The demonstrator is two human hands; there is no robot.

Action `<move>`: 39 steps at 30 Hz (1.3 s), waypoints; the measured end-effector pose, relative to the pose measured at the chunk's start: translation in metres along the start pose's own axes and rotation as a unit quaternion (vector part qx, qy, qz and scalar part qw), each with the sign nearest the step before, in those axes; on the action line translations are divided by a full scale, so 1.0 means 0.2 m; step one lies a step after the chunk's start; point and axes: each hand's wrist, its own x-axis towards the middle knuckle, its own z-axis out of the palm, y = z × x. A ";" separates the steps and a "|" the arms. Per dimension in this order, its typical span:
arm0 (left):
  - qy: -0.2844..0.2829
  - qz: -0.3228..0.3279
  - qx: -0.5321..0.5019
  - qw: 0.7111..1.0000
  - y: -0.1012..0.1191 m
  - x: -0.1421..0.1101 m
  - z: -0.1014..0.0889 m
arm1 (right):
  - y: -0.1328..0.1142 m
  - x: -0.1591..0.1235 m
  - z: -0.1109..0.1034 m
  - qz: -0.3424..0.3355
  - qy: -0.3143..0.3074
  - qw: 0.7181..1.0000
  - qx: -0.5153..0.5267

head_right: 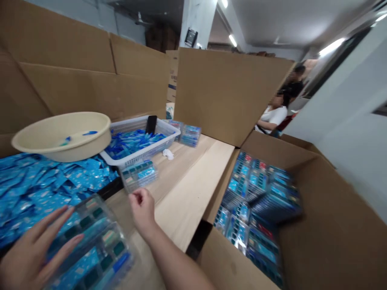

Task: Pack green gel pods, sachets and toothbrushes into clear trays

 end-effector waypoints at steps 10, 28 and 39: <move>-0.057 -0.059 -0.016 0.997 -0.18 0.09 -0.07 | 0.10 0.38 -0.09 -0.067 0.076 0.987 -0.122; -0.261 0.071 0.069 0.960 0.09 0.76 0.39 | 0.48 0.78 -0.02 -0.055 0.068 0.990 -0.114; -0.285 -0.005 0.061 0.957 0.14 0.79 0.42 | 0.46 1.02 -0.19 -0.032 0.088 0.993 -0.069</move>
